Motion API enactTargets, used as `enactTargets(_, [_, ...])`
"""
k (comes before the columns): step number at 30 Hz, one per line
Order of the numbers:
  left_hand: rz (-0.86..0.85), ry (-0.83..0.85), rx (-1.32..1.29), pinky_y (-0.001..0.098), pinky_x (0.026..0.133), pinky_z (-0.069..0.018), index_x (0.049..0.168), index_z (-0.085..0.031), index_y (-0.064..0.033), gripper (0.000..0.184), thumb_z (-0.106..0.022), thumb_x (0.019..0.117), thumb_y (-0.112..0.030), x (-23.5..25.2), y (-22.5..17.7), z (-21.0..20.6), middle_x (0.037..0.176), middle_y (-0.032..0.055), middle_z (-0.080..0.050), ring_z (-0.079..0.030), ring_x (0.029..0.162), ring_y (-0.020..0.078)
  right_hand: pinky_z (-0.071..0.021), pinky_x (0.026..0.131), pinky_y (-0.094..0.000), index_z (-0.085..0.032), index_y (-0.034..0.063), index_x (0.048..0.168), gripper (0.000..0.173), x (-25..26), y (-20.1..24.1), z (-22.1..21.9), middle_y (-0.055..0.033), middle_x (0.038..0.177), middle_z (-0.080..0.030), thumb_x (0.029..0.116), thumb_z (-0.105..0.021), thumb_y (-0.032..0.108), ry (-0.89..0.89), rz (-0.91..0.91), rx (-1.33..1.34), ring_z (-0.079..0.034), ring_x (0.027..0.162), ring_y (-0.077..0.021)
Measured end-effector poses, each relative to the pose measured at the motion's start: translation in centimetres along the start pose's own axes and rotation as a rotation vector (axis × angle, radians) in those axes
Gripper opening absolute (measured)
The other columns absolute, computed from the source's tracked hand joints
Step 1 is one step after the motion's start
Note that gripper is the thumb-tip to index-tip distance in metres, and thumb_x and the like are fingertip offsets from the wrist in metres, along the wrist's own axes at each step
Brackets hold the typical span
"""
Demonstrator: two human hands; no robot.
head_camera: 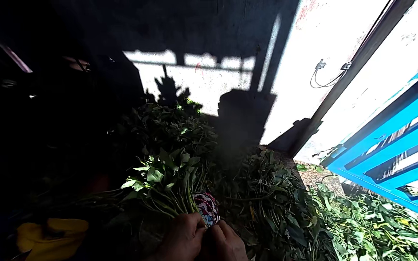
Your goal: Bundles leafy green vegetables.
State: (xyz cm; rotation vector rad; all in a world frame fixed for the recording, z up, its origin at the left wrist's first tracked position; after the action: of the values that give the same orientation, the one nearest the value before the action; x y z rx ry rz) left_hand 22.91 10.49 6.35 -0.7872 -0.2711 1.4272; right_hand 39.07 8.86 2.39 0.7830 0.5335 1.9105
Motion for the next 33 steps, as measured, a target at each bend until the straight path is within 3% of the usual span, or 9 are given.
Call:
enactTargets(9, [0.028,0.034,-0.084,0.0397,0.063,-0.0504,0.092,-0.067,-0.0039,0.015,-0.061,0.0958,-0.017,0.3,0.3,-0.1,0.069,0.0053,-0.061,-0.059,0.063,0.0184,-0.0584,0.057,-0.0356,-0.071,0.0048,0.081,0.02,-0.4,0.6,-1.1,-0.0116,0.081,-0.067,0.0871,-0.072,0.023,-0.148,0.149,-0.231,-0.07,0.071,-0.0252])
enactTargets(11, [0.022,0.065,-0.074,0.0388,0.062,-0.0498,0.091,-0.067,-0.0039,0.017,-0.062,0.0966,-0.02,0.2,0.3,0.4,0.068,0.0051,-0.06,-0.058,0.061,0.0178,-0.059,0.061,-0.0351,-0.071,0.0051,0.083,0.017,-0.6,0.1,-0.8,-0.0103,0.083,-0.068,0.0886,-0.071,0.021,-0.124,0.11,-0.113,-0.07,0.074,-0.0226])
enactTargets(15, [0.087,0.23,-0.116,0.0369,0.055,-0.0443,0.088,-0.065,-0.0037,0.022,-0.058,0.0995,-0.022,-0.5,0.2,1.6,0.065,0.0048,-0.054,-0.051,0.055,0.0167,-0.0575,0.065,-0.0329,-0.071,0.0005,0.094,0.013,-0.7,-2.0,0.7,-0.0108,0.092,-0.069,0.0932,-0.062,0.01,0.018,-0.073,0.422,-0.067,0.076,-0.0163])
enactTargets(18, [0.239,0.202,-0.552,0.0264,0.044,-0.0479,0.088,-0.062,-0.0062,0.014,-0.062,0.1002,-0.014,-1.4,0.3,0.9,0.058,0.0,-0.055,-0.053,0.045,0.0104,-0.059,0.076,-0.0311,-0.071,-0.0024,0.097,0.012,-0.8,-3.2,1.2,-0.013,0.101,-0.068,0.0938,-0.064,0.006,0.14,-0.01,0.687,-0.068,0.088,-0.0163])
enactTargets(22, [0.285,0.08,-0.909,0.0269,0.045,-0.052,0.092,-0.069,-0.002,0.005,-0.066,0.096,-0.004,-2.6,-0.3,-0.8,0.063,0.0045,-0.065,-0.06,0.049,0.0126,-0.0572,0.085,-0.0313,-0.073,-0.0032,0.097,0.01,-1.0,-3.9,1.7,-0.0144,0.106,-0.066,0.0929,-0.068,0.005,0.236,0.114,0.788,-0.065,0.099,-0.0188])
enactTargets(26, [0.117,0.13,-0.778,0.0276,0.049,-0.0556,0.099,-0.072,-0.0023,0.007,-0.067,0.0976,-0.008,-2.7,0.4,-0.9,0.068,0.0034,-0.068,-0.063,0.053,0.0121,-0.0585,0.087,-0.0337,-0.068,-0.0041,0.108,0.016,-0.5,-4.3,1.7,-0.0141,0.11,-0.067,0.0994,-0.058,0.005,0.256,0.08,0.83,-0.067,0.101,-0.0192])
enactTargets(29, [-0.009,0.118,-0.555,0.0278,0.054,-0.0567,0.101,-0.072,-0.0021,0.008,-0.068,0.0957,-0.008,-2.6,0.3,-0.6,0.073,0.0035,-0.07,-0.065,0.057,0.011,-0.0586,0.08,-0.0329,-0.063,-0.0039,0.114,0.018,-0.2,-3.7,1.5,-0.0114,0.099,-0.07,0.1029,-0.052,0.006,0.254,0.011,0.772,-0.069,0.089,-0.0159])
enactTargets(31, [-0.163,-0.017,-0.282,0.0294,0.056,-0.056,0.097,-0.073,-0.0022,0.009,-0.067,0.0937,-0.009,-2.8,0.1,-0.9,0.073,0.0043,-0.069,-0.064,0.058,0.0108,-0.0581,0.075,-0.0327,-0.062,-0.0036,0.112,0.018,-0.1,-3.6,0.9,-0.0104,0.092,-0.069,0.1036,-0.052,0.008,0.222,-0.004,0.73,-0.068,0.083,-0.015])
enactTargets(33, [-0.378,-0.274,0.083,0.0346,0.055,-0.0541,0.091,-0.072,-0.0035,0.013,-0.064,0.0932,-0.012,-2.9,0.5,-2.3,0.069,0.0064,-0.067,-0.064,0.059,0.0157,-0.0578,0.073,-0.0324,-0.062,-0.002,0.112,0.018,0.1,-3.7,0.3,-0.0087,0.089,-0.069,0.1038,-0.052,0.01,0.194,-0.018,0.696,-0.068,0.08,-0.0141])
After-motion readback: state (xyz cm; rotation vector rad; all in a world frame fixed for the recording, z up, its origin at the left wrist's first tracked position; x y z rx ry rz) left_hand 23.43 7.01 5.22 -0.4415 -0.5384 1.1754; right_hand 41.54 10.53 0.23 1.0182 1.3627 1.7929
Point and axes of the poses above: each hand's wrist, its own x-axis towards the middle knuckle, its own z-axis out of the back of the hand, y = z × x, the point moved 1 cm from there along x, towards the middle knuckle
